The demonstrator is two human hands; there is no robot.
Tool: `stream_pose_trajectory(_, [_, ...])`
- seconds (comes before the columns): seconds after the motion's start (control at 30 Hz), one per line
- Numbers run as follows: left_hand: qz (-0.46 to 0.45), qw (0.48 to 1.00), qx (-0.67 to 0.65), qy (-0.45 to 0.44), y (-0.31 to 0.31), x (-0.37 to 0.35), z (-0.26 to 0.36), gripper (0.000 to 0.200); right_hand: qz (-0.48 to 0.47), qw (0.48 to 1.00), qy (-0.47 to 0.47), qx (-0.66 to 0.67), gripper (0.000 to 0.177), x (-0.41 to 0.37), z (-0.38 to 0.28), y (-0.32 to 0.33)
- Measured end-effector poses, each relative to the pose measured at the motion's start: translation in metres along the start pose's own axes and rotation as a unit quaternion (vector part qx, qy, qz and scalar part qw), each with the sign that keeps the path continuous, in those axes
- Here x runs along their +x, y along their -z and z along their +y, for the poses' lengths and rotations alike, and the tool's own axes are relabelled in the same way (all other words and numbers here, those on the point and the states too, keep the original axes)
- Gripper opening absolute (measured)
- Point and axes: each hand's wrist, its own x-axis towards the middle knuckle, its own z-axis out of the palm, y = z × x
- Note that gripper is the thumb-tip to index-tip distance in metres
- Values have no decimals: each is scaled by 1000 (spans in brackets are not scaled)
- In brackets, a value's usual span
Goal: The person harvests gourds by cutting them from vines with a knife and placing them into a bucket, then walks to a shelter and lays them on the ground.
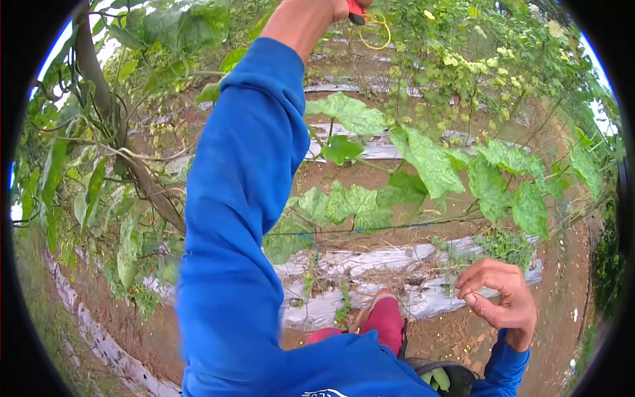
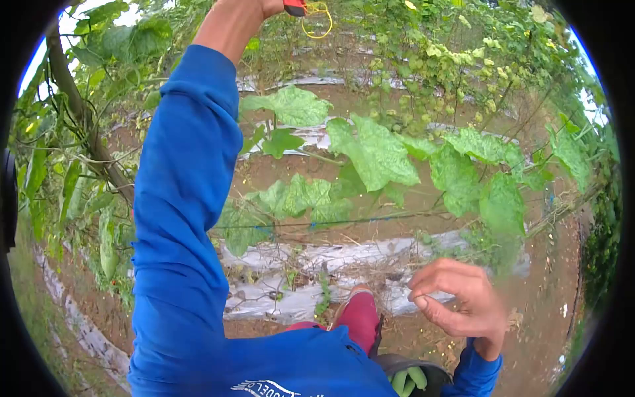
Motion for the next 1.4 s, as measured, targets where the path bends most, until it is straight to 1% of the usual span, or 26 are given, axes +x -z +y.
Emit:
stream_pose_trajectory(0.13, [34,999,-14,11,61,52,-21,24,-12,997,65,-28,6,61,5,16])
stream_pose_trajectory(0.2, [88,994,-38,56,97,79,-25,22,-17,995,86,-45,7,77,11,29])
stream_pose_trajectory(0.27, [214,976,37,-13,99,75,-12,32,-35,991,108,-77,9,92,10,47])
stream_pose_trajectory(0.37, [276,961,29,-6,156,89,-10,27,-40,989,96,-105,10,105,9,74])
stream_pose_trajectory(0.4, [235,971,-27,20,196,96,-9,24,-38,990,91,-104,10,110,7,85])
stream_pose_trajectory(0.43, [304,951,-46,33,210,100,-9,22,-37,987,94,-121,9,120,5,98])
stream_pose_trajectory(0.47, [293,955,-29,36,244,103,-11,21,-37,985,98,-138,10,131,2,111])
stream_pose_trajectory(0.53, [400,914,-69,17,274,106,-16,19,-46,980,102,-165,10,159,-1,133])
stream_pose_trajectory(0.6, [417,908,-39,14,300,102,-15,18,-47,978,99,-176,11,183,-5,149])
stream_pose_trajectory(0.63, [428,903,-17,32,308,101,-12,19,-64,974,102,-194,12,199,-5,157])
stream_pose_trajectory(0.67, [400,915,-12,45,330,100,-10,20,-80,969,104,-210,14,213,-4,165])
stream_pose_trajectory(0.7, [424,904,15,53,333,100,-7,20,-75,972,98,-201,14,227,-2,173])
stream_pose_trajectory(0.8, [431,897,64,74,357,98,-3,21,-94,955,97,-264,15,274,8,189])
stream_pose_trajectory(0.83, [405,908,71,82,369,103,-3,22,-106,953,108,-261,15,287,11,193])
stream_pose_trajectory(0.9, [385,917,71,78,382,106,-3,23,-99,945,75,-303,13,314,12,202])
stream_pose_trajectory(0.93, [403,907,87,83,379,112,-3,22,-91,945,48,-311,11,327,13,204])
stream_pose_trajectory(1.0, [397,912,61,76,399,131,-3,18,21,926,119,-359,9,347,21,196])
stream_pose_trajectory(1.03, [378,922,54,66,406,138,-7,19,9,921,145,-360,9,360,16,199])
stream_pose_trajectory(1.1, [380,922,54,60,410,150,-10,19,-32,927,0,-373,11,391,11,201])
stream_pose_trajectory(1.13, [370,925,60,59,426,159,-12,20,-44,928,17,-369,11,408,20,198])
stream_pose_trajectory(1.17, [383,920,69,44,432,169,-14,20,0,931,39,-364,12,425,30,197])
stream_pose_trajectory(1.2, [378,922,62,58,436,180,-9,20,46,932,58,-355,13,442,37,199])
stream_pose_trajectory(1.23, [377,922,70,47,451,194,-10,21,45,933,69,-350,13,461,40,200])
stream_pose_trajectory(1.3, [387,916,99,39,456,208,-4,22,21,942,46,-333,12,502,45,202])
stream_pose_trajectory(1.33, [388,914,111,40,461,216,-2,23,12,938,61,-340,13,521,52,204])
stream_pose_trajectory(1.4, [406,908,105,27,473,235,1,28,-5,944,60,-323,15,555,57,202])
